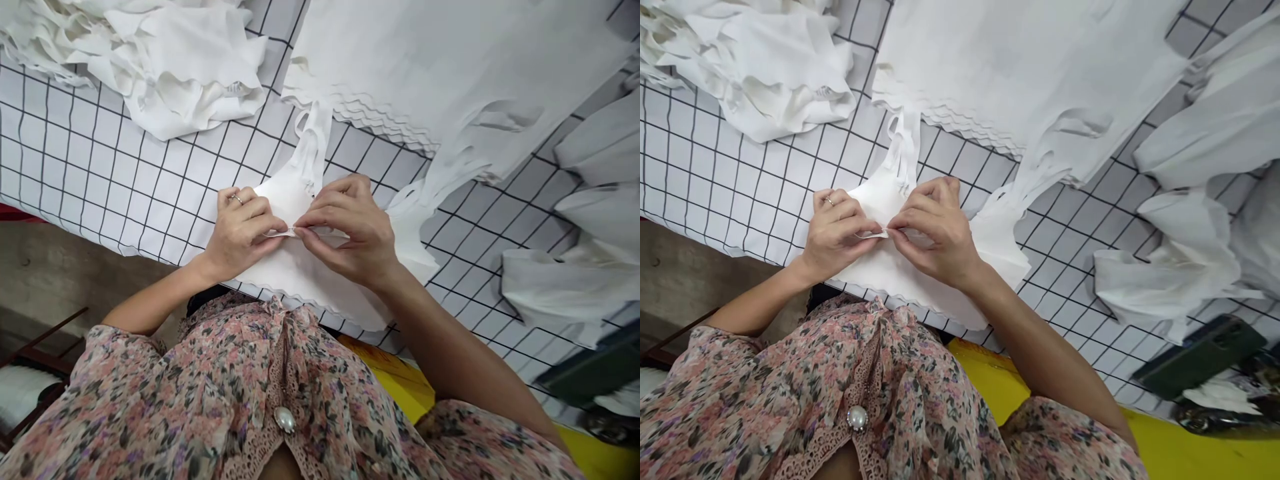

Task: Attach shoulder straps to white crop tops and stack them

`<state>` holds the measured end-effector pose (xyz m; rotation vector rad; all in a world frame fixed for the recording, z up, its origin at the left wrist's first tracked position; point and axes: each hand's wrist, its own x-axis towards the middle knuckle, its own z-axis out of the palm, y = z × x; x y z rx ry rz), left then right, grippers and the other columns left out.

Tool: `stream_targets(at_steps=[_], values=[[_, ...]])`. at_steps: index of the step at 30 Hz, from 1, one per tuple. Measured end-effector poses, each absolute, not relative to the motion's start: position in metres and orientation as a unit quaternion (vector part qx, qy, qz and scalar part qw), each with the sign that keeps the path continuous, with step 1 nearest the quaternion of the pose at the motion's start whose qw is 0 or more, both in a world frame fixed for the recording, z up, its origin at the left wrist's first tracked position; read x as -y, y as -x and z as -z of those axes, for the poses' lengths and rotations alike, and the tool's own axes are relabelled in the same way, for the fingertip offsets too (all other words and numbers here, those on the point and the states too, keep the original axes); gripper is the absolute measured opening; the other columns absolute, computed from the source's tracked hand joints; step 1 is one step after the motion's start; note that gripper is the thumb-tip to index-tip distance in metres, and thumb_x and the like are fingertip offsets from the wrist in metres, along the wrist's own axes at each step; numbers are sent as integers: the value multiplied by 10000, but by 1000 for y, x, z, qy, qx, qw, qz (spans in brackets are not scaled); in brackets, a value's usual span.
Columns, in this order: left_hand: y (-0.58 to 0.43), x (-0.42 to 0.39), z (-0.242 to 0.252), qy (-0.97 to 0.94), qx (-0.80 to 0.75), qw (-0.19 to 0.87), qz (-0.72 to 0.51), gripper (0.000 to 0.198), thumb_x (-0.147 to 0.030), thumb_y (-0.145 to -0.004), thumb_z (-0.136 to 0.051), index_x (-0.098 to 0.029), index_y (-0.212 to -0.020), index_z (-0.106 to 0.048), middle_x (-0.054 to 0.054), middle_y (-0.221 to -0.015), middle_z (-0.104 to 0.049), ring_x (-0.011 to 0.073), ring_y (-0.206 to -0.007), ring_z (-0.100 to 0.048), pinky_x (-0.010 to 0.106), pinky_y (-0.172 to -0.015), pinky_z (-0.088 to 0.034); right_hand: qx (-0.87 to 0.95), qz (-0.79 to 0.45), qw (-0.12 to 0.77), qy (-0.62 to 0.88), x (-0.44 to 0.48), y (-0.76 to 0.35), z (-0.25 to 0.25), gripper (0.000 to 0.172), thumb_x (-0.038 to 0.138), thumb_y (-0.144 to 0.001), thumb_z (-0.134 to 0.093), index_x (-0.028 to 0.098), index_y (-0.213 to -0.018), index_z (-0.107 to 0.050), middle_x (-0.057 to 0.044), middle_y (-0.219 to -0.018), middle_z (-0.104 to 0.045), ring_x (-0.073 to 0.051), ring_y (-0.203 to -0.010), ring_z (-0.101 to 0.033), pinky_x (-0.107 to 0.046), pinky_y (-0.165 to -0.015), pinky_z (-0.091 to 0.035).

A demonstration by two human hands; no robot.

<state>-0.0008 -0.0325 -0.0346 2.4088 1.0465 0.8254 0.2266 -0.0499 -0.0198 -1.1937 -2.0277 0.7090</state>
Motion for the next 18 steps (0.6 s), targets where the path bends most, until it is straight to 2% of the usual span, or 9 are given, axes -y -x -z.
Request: stream_targets(at_steps=[5,13,18], values=[[0,33,36,-862,-363,179,-307,113,-269,-1026,-685,-262,-916,-708,-30,-770,-621,183,-861,-532,387,-957,-331,772,-282,337,460,53,-223,17,32,296,-986,-720,297,-955,-726,-3,-843,-712,-252,-1016,-632,-501,-946,-485],[1,35,39,-861,-366,196,-295,100,-289,-1020,-687,-268,-925,-710,-23,-758,-602,192,-867,-529,401,-967,-345,764,-263,359,467,59,-223,22,41,282,-967,-721,305,-937,-736,-2,-816,-708,-262,-985,-631,-503,-916,-470],[0,35,37,-861,-390,215,-246,127,-319,-1016,-676,-276,-900,-710,-18,-747,-605,202,-864,-531,412,-985,-362,759,-278,334,484,62,-224,20,12,335,-962,-734,335,-959,-746,-9,-823,-700,-291,-1026,-637,-561,-997,-453]])
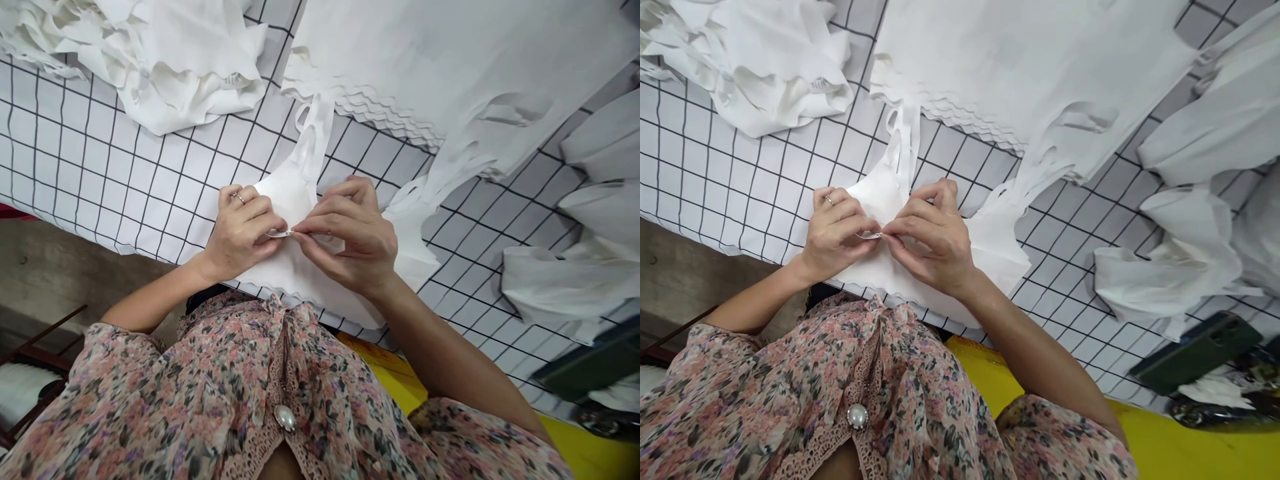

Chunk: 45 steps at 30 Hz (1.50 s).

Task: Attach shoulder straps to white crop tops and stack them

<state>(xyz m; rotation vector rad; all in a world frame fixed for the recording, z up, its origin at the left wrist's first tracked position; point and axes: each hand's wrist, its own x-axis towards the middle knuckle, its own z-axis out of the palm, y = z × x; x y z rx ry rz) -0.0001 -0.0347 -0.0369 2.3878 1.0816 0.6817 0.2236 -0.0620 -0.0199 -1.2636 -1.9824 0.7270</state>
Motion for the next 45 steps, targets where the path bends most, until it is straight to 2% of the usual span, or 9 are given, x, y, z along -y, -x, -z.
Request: stream_targets(at_steps=[3,9,13,19,27,34,40,45], values=[[0,35,37,-859,-392,227,-238,128,-313,-1017,-674,-278,-901,-713,-17,-739,-597,204,-871,-538,416,-998,-367,759,-273,327,492,64,-223,22,24,341,-965,-727,340,-962,-750,-18,-811,-689,-306,-1038,-638,-588,-1021,-438],[1,34,35,-861,-380,233,-244,138,-343,-1048,-657,-291,-951,-739,-27,-728,-588,183,-826,-537,408,-979,-398,755,-259,335,500,65,-223,22,73,368,-975,-732,321,-919,-728,-17,-806,-700,-286,-976,-622,-563,-970,-462],[2,34,36,-869,-367,219,-249,151,-328,-1053,-638,-285,-943,-731,-29,-716,-557,176,-819,-535,398,-964,-416,761,-236,361,485,65,-221,18,32,326,-968,-740,317,-943,-721,-9,-794,-702,-269,-933,-630,-563,-969,-468],[1,35,38,-876,-362,193,-254,140,-309,-1036,-645,-275,-915,-706,-30,-713,-556,173,-816,-543,390,-947,-433,769,-228,335,495,67,-222,21,6,328,-960,-730,334,-962,-730,-12,-802,-700,-288,-971,-647,-589,-1003,-454],[0,34,37,-868,-370,232,-237,146,-318,-1034,-658,-270,-901,-695,-28,-713,-532,181,-831,-539,399,-980,-426,768,-220,362,480,68,-221,19,51,294,-953,-739,336,-976,-721,1,-804,-700,-269,-962,-653,-579,-1034,-459],[-1,34,39,-862,-358,227,-278,114,-297,-1033,-669,-274,-930,-710,-32,-716,-555,172,-812,-541,386,-960,-420,770,-204,366,480,69,-220,20,93,263,-948,-728,344,-983,-701,20,-801,-697,-243,-948,-664,-558,-1056,-465],[2,34,39,-858,-366,248,-263,111,-348,-1041,-678,-298,-962,-739,-37,-712,-558,168,-781,-536,403,-959,-430,758,-209,397,474,70,-224,27,178,232,-915,-786,356,-1021,-716,27,-826,-707,-244,-977,-651,-552,-1083,-433],[1,34,38,-868,-369,230,-241,142,-326,-1042,-652,-280,-927,-722,-26,-716,-555,176,-791,-542,399,-937,-445,759,-186,376,498,69,-223,20,117,237,-940,-746,331,-950,-678,16,-778,-722,-258,-909,-675,-557,-955,-508]])
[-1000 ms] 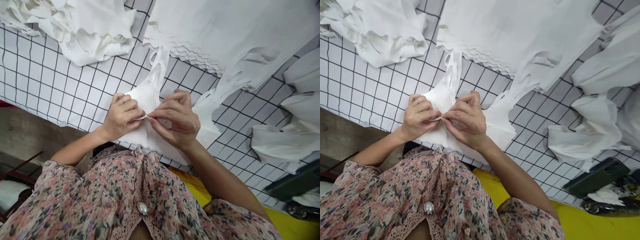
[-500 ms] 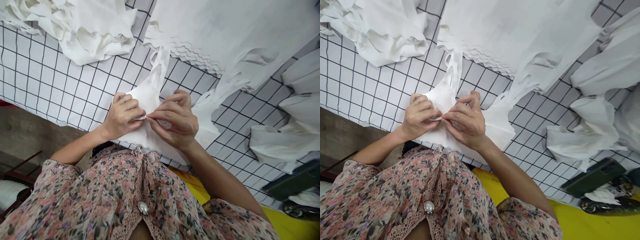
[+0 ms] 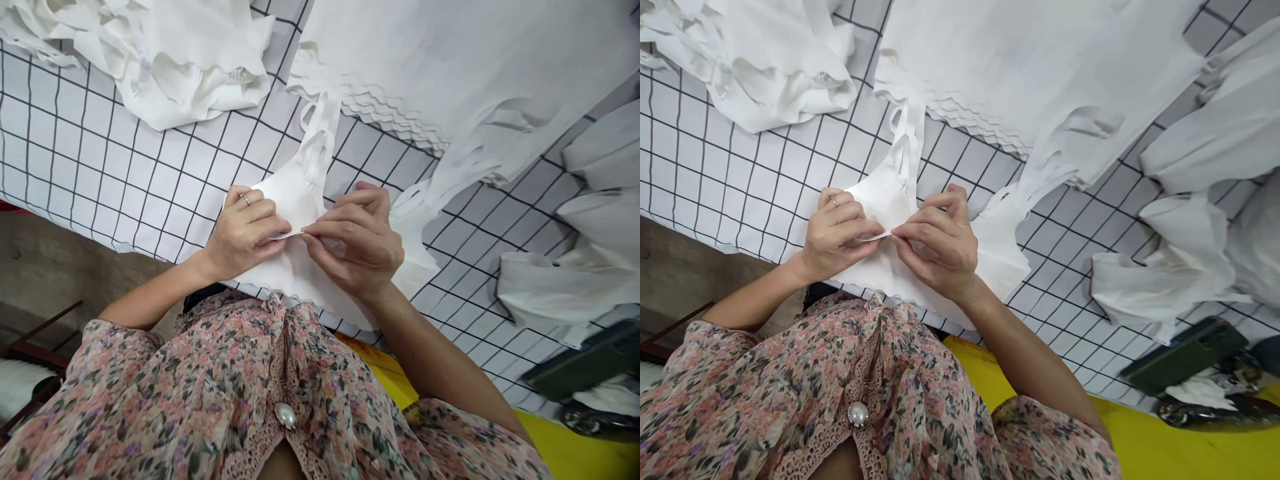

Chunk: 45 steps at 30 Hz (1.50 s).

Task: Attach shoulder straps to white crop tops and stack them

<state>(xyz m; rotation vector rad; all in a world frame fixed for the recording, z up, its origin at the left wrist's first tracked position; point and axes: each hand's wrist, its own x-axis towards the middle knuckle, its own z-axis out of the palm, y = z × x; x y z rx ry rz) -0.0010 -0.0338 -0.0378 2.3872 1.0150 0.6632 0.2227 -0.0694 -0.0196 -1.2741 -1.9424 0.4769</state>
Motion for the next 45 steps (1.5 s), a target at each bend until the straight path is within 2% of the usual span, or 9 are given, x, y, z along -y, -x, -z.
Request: stream_targets(at_steps=[2,8,12,17,22,27,32,37,45], values=[[0,34,38,-874,-365,211,-240,162,-310,-1044,-634,-270,-906,-708,-21,-720,-557,178,-799,-541,394,-926,-445,762,-185,388,484,69,-221,17,130,225,-938,-745,332,-969,-679,20,-784,-726,-249,-900,-672,-544,-939,-517],[-1,34,35,-869,-339,192,-305,117,-252,-1028,-649,-253,-914,-675,-21,-752,-574,174,-827,-551,372,-893,-425,762,-179,409,469,69,-220,25,166,219,-904,-778,336,-991,-697,35,-792,-717,-246,-914,-688,-618,-1088,-447],[-2,34,34,-872,-334,196,-299,121,-226,-1031,-624,-252,-918,-658,-11,-773,-592,180,-820,-561,372,-838,-416,770,-140,410,468,71,-222,24,119,285,-925,-771,344,-979,-683,52,-774,-723,-226,-863,-691,-619,-1070,-493],[-5,36,34,-893,-321,130,-287,199,-212,-1043,-590,-232,-850,-631,1,-736,-556,180,-776,-549,351,-747,-405,785,-134,346,496,73,-223,18,81,308,-951,-745,370,-939,-693,48,-777,-755,-230,-867,-705,-615,-1123,-482],[-9,35,31,-892,-305,86,-324,222,-169,-1041,-580,-214,-827,-617,-7,-715,-530,163,-729,-520,327,-701,-398,785,-80,433,435,72,-221,27,133,242,-925,-768,342,-987,-708,76,-764,-733,-193,-842,-682,-576,-1167,-457],[-10,34,30,-883,-296,86,-353,224,-137,-1027,-588,-199,-813,-613,-10,-719,-538,151,-704,-500,314,-682,-404,787,-62,453,414,71,-218,29,112,183,-932,-738,284,-977,-727,55,-743,-718,-179,-875,-626,-575,-1213,-422],[-8,35,32,-892,-294,81,-333,222,-155,-1043,-569,-210,-836,-629,-7,-726,-550,158,-714,-519,327,-694,-415,801,-41,419,425,71,-221,28,106,252,-975,-700,313,-903,-749,47,-701,-685,-183,-867,-626,-579,-1177,-457],[-5,35,32,-892,-287,107,-331,177,-172,-1050,-593,-217,-886,-645,-4,-751,-572,164,-746,-536,337,-719,-424,820,-5,367,439,70,-224,27,252,312,-1035,-612,297,-823,-747,57,-651,-689,-171,-822,-644,-554,-1142,-489],[-4,32,32,-884,-278,119,-357,178,-180,-1066,-591,-233,-904,-642,-18,-722,-565,154,-711,-527,316,-687,-435,838,-47,387,382,64,-229,22,61,178,-995,-682,238,-989,-677,29,-766,-718,-162,-884,-635,-554,-1139,-483]])
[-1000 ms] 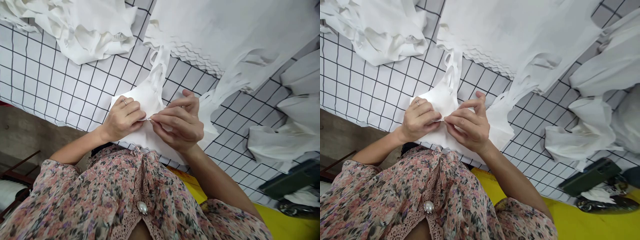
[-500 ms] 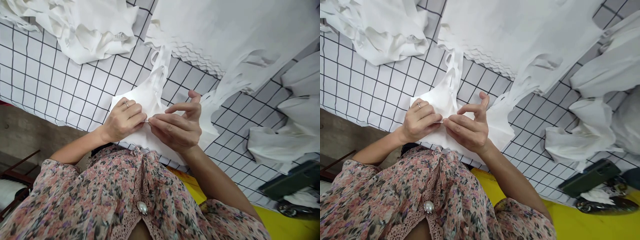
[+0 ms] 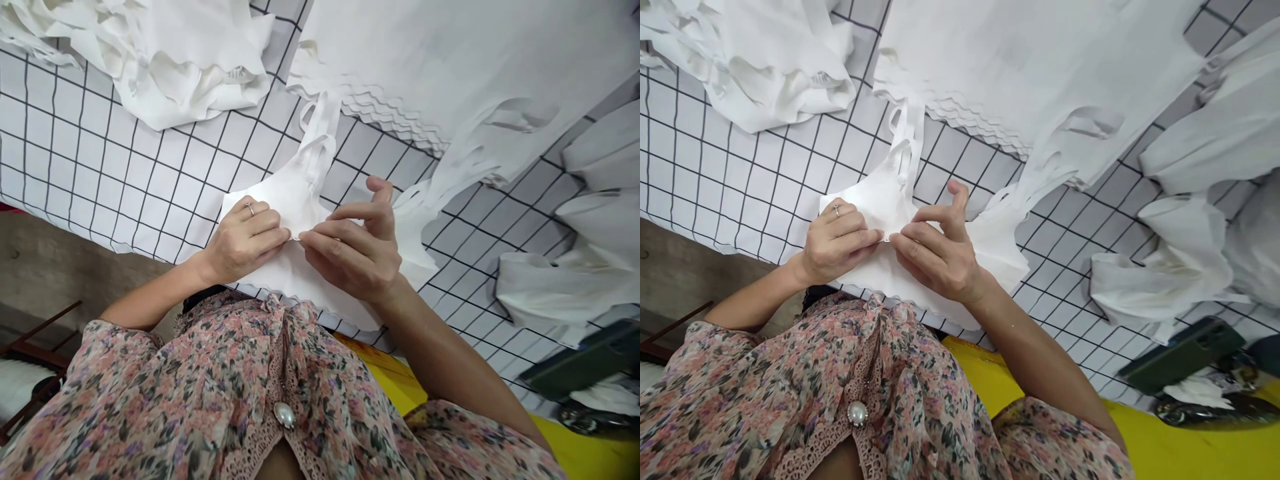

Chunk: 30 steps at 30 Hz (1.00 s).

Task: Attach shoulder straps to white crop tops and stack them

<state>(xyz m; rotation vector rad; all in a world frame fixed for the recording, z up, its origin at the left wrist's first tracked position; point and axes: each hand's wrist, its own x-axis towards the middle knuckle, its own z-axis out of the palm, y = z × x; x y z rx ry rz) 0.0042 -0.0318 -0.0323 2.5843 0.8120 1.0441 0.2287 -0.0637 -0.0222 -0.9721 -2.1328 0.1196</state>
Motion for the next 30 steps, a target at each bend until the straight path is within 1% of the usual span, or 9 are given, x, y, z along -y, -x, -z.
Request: stream_targets(at_steps=[4,7,11,16,20,24,27,29,30], values=[[-3,31,32,-876,-274,146,-370,175,-183,-1070,-590,-226,-913,-655,-13,-730,-576,157,-729,-548,310,-701,-459,866,-52,335,368,61,-235,17,99,119,-977,-682,212,-969,-648,-5,-786,-677,-190,-935,-614,-564,-1078,-497],[-2,30,33,-873,-276,184,-358,177,-217,-1085,-588,-217,-935,-684,-10,-746,-596,154,-737,-565,312,-711,-450,888,-69,279,359,54,-239,12,138,126,-1011,-621,214,-906,-637,-13,-802,-636,-192,-955,-583,-543,-1041,-493],[-1,27,34,-873,-285,222,-328,217,-306,-1105,-586,-204,-983,-733,1,-789,-634,151,-752,-581,318,-720,-425,899,-155,212,349,39,-242,4,186,156,-1038,-551,205,-873,-620,-16,-788,-558,-207,-954,-532,-573,-1032,-456],[3,25,33,-862,-296,280,-301,191,-291,-1088,-605,-203,-1004,-753,7,-788,-632,163,-751,-583,328,-733,-436,911,-234,130,314,21,-240,-6,321,159,-1080,-421,197,-803,-577,-26,-755,-494,-211,-915,-456,-512,-978,-437],[5,23,32,-859,-294,291,-302,143,-272,-1075,-628,-205,-1046,-751,1,-791,-634,161,-752,-591,326,-725,-435,911,-285,78,288,5,-239,-14,353,163,-1081,-421,181,-783,-610,-38,-711,-531,-208,-885,-436,-501,-988,-404],[3,21,28,-858,-305,290,-294,158,-277,-1080,-619,-200,-1031,-748,1,-800,-649,154,-738,-583,321,-712,-421,902,-335,48,269,-13,-240,-15,351,197,-1076,-466,182,-790,-668,-35,-712,-587,-193,-890,-489,-450,-966,-443],[2,20,23,-839,-330,326,-286,176,-303,-1075,-634,-194,-995,-747,-8,-766,-633,140,-708,-571,303,-692,-419,899,-342,32,273,-31,-244,-14,377,303,-1081,-553,196,-755,-706,-8,-727,-599,-176,-926,-573,-513,-1060,-466],[1,19,20,-824,-345,356,-276,195,-335,-1070,-651,-199,-972,-751,-15,-751,-630,130,-696,-573,288,-688,-427,896,-336,38,289,-45,-250,-14,383,481,-1032,-671,201,-788,-765,12,-770,-628,-166,-955,-635,-602,-1134,-439],[1,19,18,-818,-350,368,-270,202,-345,-1068,-656,-202,-963,-753,-15,-753,-636,126,-697,-579,283,-691,-435,894,-334,38,296,-52,-254,-14,423,586,-977,-715,204,-812,-794,22,-787,-645,-161,-957,-659,-630,-1146,-430]])
